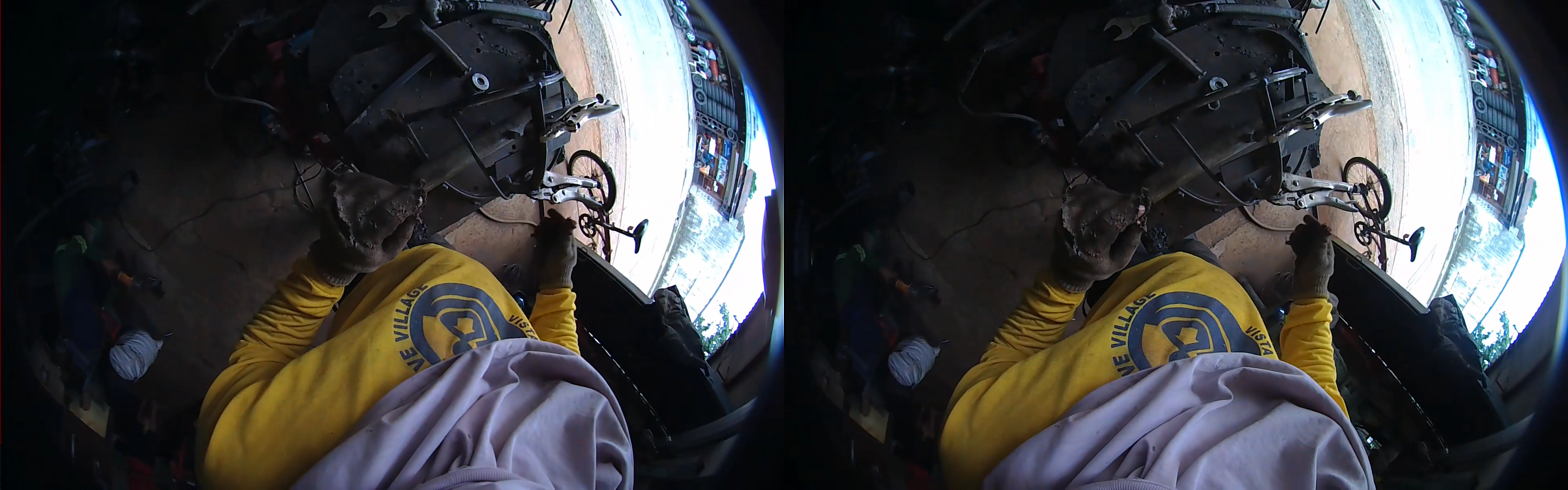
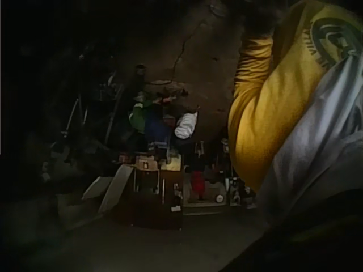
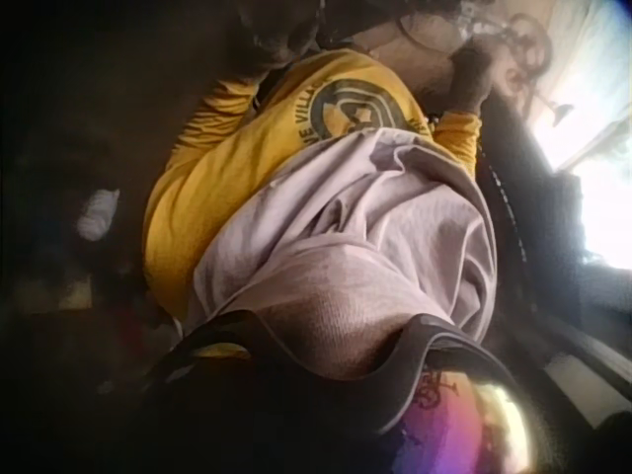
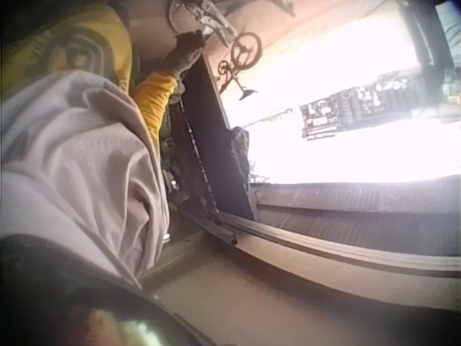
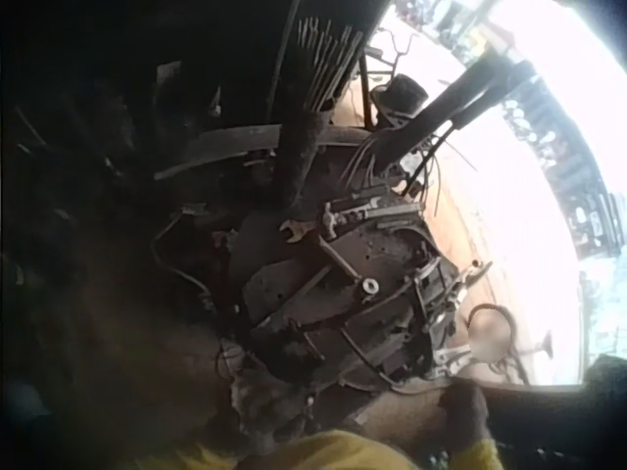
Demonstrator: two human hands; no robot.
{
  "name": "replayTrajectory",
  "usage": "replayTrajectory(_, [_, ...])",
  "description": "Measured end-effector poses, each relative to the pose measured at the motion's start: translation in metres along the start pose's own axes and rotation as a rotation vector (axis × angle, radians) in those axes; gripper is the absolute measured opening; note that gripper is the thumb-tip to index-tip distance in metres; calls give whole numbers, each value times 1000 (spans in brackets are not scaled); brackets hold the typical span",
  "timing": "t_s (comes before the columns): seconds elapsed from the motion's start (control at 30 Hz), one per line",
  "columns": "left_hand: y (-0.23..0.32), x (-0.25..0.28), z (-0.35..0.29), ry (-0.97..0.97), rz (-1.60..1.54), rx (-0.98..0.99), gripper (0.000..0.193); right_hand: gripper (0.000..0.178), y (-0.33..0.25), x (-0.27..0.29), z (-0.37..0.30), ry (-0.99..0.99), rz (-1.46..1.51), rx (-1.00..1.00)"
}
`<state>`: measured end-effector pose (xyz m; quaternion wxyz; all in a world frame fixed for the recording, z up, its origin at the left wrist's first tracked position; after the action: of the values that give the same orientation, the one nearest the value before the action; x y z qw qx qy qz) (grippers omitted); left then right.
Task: The person welds a metal frame using a welding torch and locking pliers. They secure metal components with the pliers, apply the torch to create joints, and reposition the frame to access different sections.
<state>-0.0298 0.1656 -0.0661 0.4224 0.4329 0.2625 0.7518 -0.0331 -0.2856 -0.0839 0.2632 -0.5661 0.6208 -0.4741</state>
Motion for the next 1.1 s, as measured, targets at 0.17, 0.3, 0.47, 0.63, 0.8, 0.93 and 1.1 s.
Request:
replayTrajectory(0.17, [3,-14,-4,-108,23,17,40,73,-38,-13,26,-77,284,107])
replayTrajectory(0.3, [8,-22,-3,-128,82,-3,37,65,-53,-14,29,70,1,188])
replayTrajectory(0.47, [7,-27,-2,-155,139,-32,38,59,-58,-35,32,-25,84,202])
replayTrajectory(0.63, [1,-36,-11,-214,97,-40,39,57,-45,-21,36,-52,108,247])
replayTrajectory(0.8, [5,-39,-14,-68,278,-115,27,74,-14,-22,22,-94,416,101])
replayTrajectory(0.93, [10,-38,-3,-150,323,-148,31,71,52,-1,-4,75,366,-38])
replayTrajectory(1.1, [32,-37,11,-271,234,-223,30,60,155,9,-52,176,224,-448])
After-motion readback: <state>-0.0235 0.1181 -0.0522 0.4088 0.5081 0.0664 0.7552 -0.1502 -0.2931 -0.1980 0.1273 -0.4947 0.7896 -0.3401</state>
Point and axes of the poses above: each hand's wrist, its own z-axis towards the middle knuckle, its own x-axis out of the back of the hand, y = z × x, the point moved 5 cm from there along z, towards the middle knuckle, and after that the axes turned 5 degrees about x, right-handed, at the moved point
